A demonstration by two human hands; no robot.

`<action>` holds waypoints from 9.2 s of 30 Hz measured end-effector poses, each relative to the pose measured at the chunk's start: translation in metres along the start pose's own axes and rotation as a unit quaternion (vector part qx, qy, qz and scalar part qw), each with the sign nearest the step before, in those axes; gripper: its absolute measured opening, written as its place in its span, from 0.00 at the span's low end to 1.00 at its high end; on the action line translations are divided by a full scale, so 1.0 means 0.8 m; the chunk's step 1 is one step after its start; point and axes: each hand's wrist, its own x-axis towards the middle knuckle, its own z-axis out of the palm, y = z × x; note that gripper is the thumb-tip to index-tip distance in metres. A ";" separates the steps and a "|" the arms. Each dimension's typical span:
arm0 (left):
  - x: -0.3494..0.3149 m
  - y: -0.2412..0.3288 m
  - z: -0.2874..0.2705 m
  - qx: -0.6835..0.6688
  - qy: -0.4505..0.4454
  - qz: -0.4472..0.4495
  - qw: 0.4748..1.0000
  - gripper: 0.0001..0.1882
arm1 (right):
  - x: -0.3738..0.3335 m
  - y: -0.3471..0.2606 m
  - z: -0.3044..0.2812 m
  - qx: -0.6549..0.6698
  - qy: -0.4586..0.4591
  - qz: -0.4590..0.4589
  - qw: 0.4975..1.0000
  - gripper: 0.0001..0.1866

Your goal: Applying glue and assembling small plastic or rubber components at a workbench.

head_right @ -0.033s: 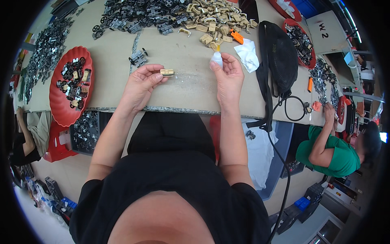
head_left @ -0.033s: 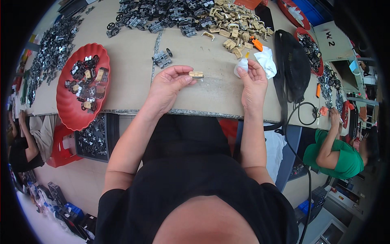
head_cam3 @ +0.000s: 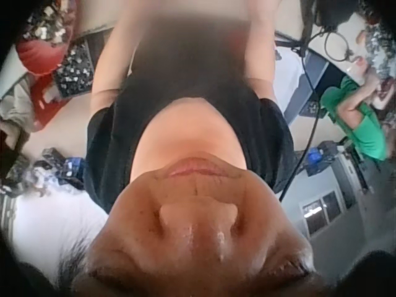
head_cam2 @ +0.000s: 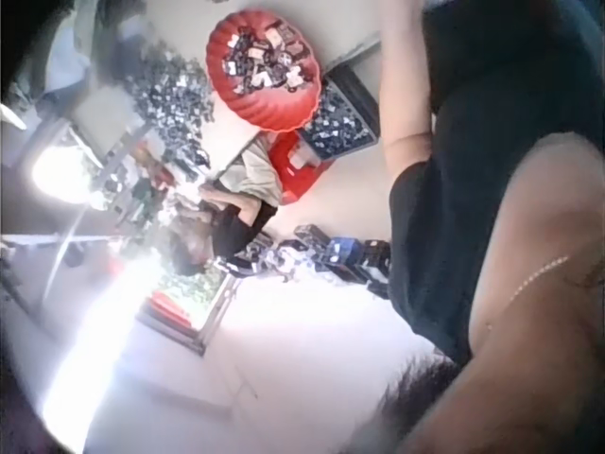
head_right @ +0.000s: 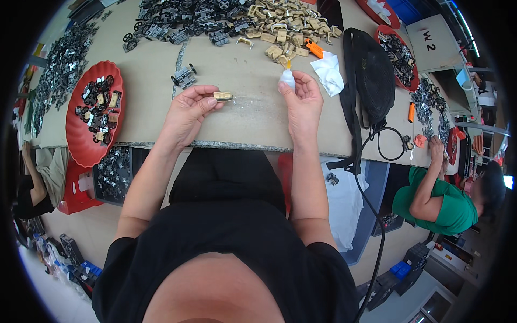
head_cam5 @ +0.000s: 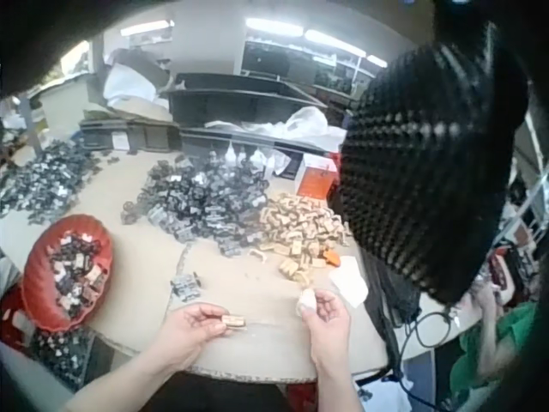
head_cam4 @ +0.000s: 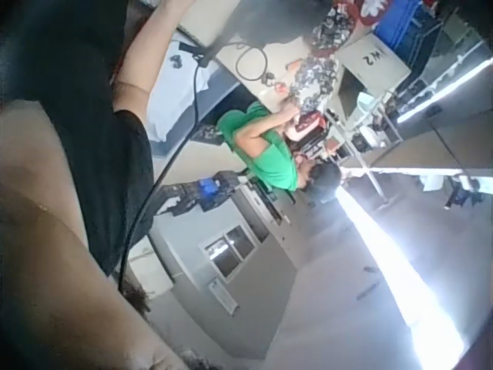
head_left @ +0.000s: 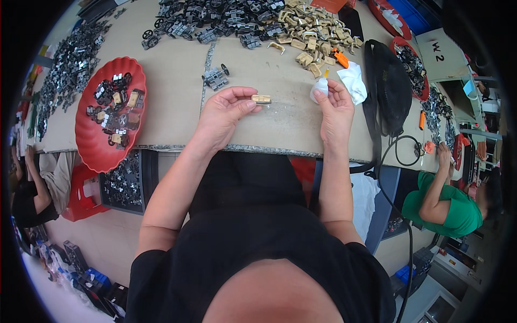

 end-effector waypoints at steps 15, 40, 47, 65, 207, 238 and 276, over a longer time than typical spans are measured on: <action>-0.005 0.005 0.023 0.034 -0.052 -0.001 0.998 0.12 | -0.029 0.000 -0.015 -0.182 0.036 -0.145 0.972 0.15; 0.000 0.040 -0.014 0.597 0.179 0.305 0.720 0.15 | -0.048 0.015 0.037 0.402 -0.268 0.296 0.824 0.20; 0.000 0.049 -0.044 0.721 0.214 0.228 0.618 0.22 | -0.027 0.012 0.083 0.352 -0.199 0.321 0.857 0.15; -0.014 0.018 -0.032 0.146 0.059 0.094 0.983 0.16 | -0.014 0.027 0.102 0.338 -0.159 0.324 0.869 0.12; 0.004 0.040 -0.037 0.538 -0.177 0.267 0.779 0.10 | -0.013 0.002 0.076 -0.247 -0.446 -0.118 0.852 0.13; -0.006 0.034 -0.025 0.689 -0.113 0.521 0.491 0.13 | -0.019 -0.004 0.080 -0.076 -0.308 0.233 0.919 0.19; -0.015 -0.006 0.011 0.153 0.065 0.124 0.978 0.15 | -0.032 0.018 0.088 0.031 -0.241 0.136 0.960 0.15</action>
